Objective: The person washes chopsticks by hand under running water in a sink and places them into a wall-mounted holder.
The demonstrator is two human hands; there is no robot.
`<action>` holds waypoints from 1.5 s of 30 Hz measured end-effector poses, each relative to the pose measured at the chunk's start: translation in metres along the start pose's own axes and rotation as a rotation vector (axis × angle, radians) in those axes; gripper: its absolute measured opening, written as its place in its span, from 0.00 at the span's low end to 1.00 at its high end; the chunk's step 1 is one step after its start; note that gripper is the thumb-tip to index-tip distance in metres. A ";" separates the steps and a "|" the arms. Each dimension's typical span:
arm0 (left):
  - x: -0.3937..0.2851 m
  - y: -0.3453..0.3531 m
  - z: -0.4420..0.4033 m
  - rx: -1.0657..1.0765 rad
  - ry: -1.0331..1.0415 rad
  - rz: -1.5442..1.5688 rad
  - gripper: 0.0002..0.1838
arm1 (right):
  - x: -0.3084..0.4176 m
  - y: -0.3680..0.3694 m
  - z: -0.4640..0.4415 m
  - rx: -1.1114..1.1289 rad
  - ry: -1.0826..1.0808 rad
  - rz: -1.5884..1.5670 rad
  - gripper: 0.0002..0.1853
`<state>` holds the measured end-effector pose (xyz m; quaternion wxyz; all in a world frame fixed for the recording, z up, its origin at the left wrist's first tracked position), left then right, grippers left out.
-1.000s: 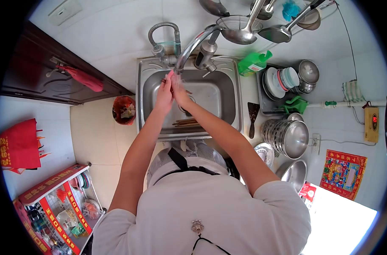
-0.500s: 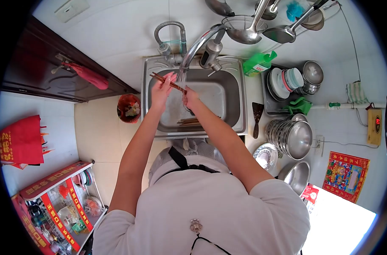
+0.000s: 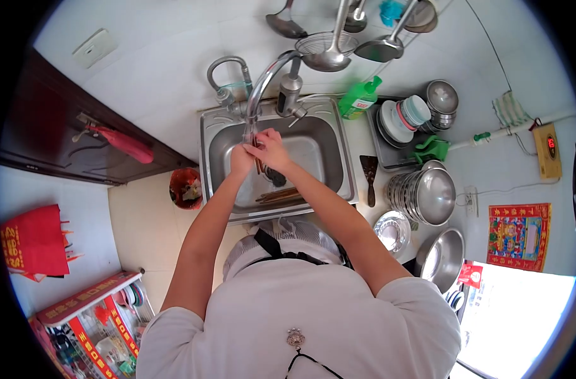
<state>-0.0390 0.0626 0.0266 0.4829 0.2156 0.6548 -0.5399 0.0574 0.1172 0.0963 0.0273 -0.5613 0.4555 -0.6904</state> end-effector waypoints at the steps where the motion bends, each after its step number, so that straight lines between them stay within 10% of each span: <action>1: -0.004 -0.001 -0.001 -0.003 -0.010 -0.017 0.08 | 0.002 -0.008 0.001 -0.095 -0.015 -0.021 0.17; 16: -0.004 -0.002 -0.005 0.266 0.115 0.235 0.10 | -0.011 0.000 -0.022 0.166 -0.053 -0.469 0.19; 19: -0.008 0.031 0.006 0.545 -0.010 -0.003 0.16 | 0.006 -0.008 0.007 0.162 -0.076 0.362 0.19; 26: -0.018 0.086 0.017 0.530 0.227 -0.126 0.20 | -0.028 -0.045 0.059 0.068 0.115 0.351 0.13; 35: -0.167 0.071 -0.008 0.484 0.380 0.078 0.11 | 0.028 -0.171 0.065 -0.155 -0.038 0.240 0.17; 45: -0.435 -0.122 -0.012 0.147 0.717 -0.118 0.07 | 0.270 -0.355 0.040 -0.283 -0.580 0.260 0.14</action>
Point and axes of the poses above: each hand's wrist, its own z-axis away from the middle knuckle, its own y-axis out of the palm, x = y × z, the point moved 9 cm from there along -z, towards the middle knuckle, and after that the axes turned 10 degrees about x, right-handed, at the moved point
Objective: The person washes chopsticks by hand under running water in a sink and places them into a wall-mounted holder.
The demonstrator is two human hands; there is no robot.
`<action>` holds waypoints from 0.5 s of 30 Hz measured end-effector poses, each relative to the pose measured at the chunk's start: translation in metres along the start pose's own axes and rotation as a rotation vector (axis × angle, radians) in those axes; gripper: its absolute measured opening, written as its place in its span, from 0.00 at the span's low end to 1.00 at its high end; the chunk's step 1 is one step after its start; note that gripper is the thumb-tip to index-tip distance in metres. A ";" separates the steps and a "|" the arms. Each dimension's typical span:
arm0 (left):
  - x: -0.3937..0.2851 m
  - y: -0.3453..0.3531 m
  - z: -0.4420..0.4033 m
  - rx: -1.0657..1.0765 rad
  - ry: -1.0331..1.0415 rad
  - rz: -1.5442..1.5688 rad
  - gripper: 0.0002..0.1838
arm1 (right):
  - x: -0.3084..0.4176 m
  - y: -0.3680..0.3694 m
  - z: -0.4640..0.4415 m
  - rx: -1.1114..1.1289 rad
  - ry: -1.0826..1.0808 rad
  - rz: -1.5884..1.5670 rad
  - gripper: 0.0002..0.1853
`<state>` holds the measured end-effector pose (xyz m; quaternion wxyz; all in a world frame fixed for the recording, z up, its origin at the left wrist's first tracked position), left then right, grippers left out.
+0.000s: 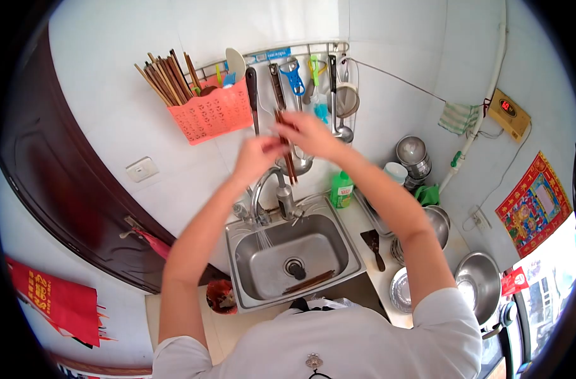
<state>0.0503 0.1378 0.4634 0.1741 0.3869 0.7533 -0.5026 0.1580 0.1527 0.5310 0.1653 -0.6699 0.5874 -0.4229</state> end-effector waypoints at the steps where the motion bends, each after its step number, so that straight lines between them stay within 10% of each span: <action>1: -0.020 -0.030 -0.012 -0.057 0.049 -0.070 0.07 | 0.017 -0.020 -0.022 -0.037 -0.073 0.041 0.14; 10: -0.190 -0.221 -0.053 -0.251 0.150 -0.488 0.14 | 0.131 -0.131 -0.178 -0.307 -0.349 0.058 0.17; 15: -0.176 -0.263 -0.063 -0.154 -0.044 -0.597 0.13 | 0.142 -0.121 -0.216 -0.355 -0.307 0.149 0.17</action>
Point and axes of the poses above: each hand's wrist, its own z-axis away from the middle knuckle, its own y-axis out of the palm, x = y × z, the point moved 9 cm from there along -z, towards the middle knuckle, and after that the axes turned 10 degrees about x, right-handed, at the moved point
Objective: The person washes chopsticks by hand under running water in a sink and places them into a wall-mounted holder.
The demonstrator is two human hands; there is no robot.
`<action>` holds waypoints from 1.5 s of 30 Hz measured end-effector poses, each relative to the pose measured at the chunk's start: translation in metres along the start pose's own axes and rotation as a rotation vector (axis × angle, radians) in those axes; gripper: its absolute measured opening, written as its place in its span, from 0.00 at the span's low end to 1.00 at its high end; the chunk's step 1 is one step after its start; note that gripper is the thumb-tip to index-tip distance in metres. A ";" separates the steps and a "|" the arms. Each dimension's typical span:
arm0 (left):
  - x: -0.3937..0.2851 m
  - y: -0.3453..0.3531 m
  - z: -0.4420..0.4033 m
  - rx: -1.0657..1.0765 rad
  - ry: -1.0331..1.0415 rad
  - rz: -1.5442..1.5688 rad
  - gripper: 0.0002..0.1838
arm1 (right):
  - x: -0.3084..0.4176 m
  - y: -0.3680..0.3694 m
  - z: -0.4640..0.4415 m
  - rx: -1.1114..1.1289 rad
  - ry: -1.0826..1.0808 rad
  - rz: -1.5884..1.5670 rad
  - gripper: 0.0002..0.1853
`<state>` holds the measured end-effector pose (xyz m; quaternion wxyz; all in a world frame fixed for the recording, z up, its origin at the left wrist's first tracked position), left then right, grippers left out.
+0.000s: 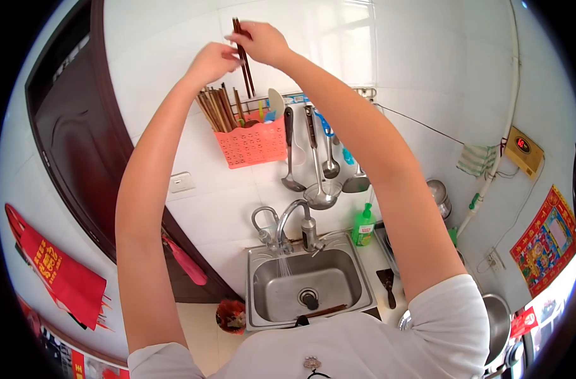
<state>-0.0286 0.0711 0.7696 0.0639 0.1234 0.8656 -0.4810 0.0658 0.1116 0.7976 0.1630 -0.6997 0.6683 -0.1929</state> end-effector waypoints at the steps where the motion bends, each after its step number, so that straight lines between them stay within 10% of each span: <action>1: 0.016 0.006 0.001 0.027 -0.113 0.066 0.14 | -0.009 0.014 0.000 0.023 0.025 0.009 0.17; 8: 0.066 0.002 0.028 -0.277 -0.227 -0.072 0.25 | -0.063 0.114 0.032 0.359 0.191 -0.272 0.16; 28: 0.023 0.057 0.046 0.002 -0.151 -0.804 0.26 | -0.084 0.198 0.055 0.735 0.197 -0.424 0.18; 31: 0.019 0.059 0.045 0.050 -0.193 -0.899 0.26 | -0.073 0.152 0.072 0.444 0.448 -0.742 0.27; 35: 0.010 0.060 0.051 -0.092 -0.157 -1.024 0.26 | -0.036 0.141 0.076 0.401 -0.019 -0.486 0.26; 45: -0.013 0.108 0.125 -0.307 0.097 -0.662 0.38 | 0.019 0.103 0.153 -0.042 0.004 0.014 0.29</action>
Point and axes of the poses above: each hand's wrist, its own z-axis away from the middle knuckle, its own y-axis out of the palm, x = y × z, the point moved 9 cm from there along -z, towards the middle knuckle, and after that the axes turned 10 degrees about x, right-handed, at the moved point
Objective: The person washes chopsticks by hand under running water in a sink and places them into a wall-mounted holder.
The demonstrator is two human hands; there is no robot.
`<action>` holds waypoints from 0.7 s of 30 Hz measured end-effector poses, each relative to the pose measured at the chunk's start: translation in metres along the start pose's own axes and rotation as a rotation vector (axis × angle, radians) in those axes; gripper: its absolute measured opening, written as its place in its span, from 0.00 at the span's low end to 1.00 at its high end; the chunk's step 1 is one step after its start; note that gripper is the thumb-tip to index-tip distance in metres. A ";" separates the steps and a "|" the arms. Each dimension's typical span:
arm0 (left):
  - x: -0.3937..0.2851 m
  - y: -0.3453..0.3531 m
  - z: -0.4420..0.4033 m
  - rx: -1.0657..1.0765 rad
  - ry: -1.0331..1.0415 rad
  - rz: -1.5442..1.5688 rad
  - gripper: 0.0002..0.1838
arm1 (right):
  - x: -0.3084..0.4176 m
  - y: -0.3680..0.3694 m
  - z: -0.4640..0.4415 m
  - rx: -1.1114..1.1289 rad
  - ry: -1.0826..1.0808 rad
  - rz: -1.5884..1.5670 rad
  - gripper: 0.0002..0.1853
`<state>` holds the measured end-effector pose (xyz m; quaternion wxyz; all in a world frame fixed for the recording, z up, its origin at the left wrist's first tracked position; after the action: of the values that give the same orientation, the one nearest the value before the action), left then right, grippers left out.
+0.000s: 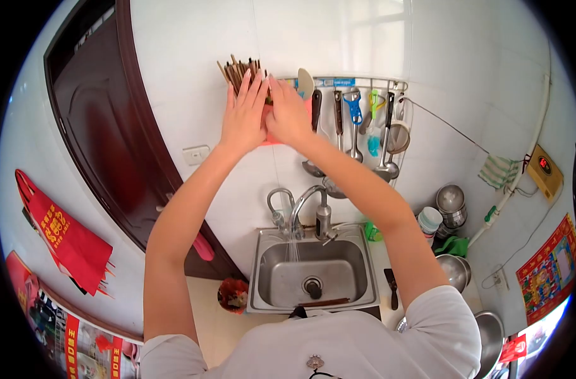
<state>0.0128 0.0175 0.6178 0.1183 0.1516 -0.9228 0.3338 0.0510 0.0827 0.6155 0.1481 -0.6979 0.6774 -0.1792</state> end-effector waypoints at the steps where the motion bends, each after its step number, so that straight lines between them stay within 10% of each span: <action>1: -0.005 0.003 0.015 0.019 -0.016 0.047 0.39 | 0.015 -0.002 0.020 -0.064 -0.082 0.078 0.30; 12: -0.063 0.152 0.222 0.493 -0.224 0.327 0.36 | 0.014 0.098 0.242 0.459 0.159 0.071 0.31; 19: -0.114 0.237 0.351 0.771 -0.257 0.373 0.33 | -0.036 0.104 0.417 0.317 0.643 -0.024 0.24; 21: -0.132 0.264 0.387 0.902 -0.272 0.404 0.32 | -0.048 0.131 0.481 0.611 0.848 -0.041 0.21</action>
<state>-0.0047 -0.0149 0.1320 -0.1470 0.0480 -0.7047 0.6924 0.1501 0.1086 0.1249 0.0543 -0.5022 0.5807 -0.6384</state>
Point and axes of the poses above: each hand's wrist, its own z-axis away from the middle knuckle, its own y-axis out of the palm, x = y × z, the point moved 9 cm from there along -z, towards the middle knuckle, and after that the axes turned 10 degrees about x, right-handed, at the moved point
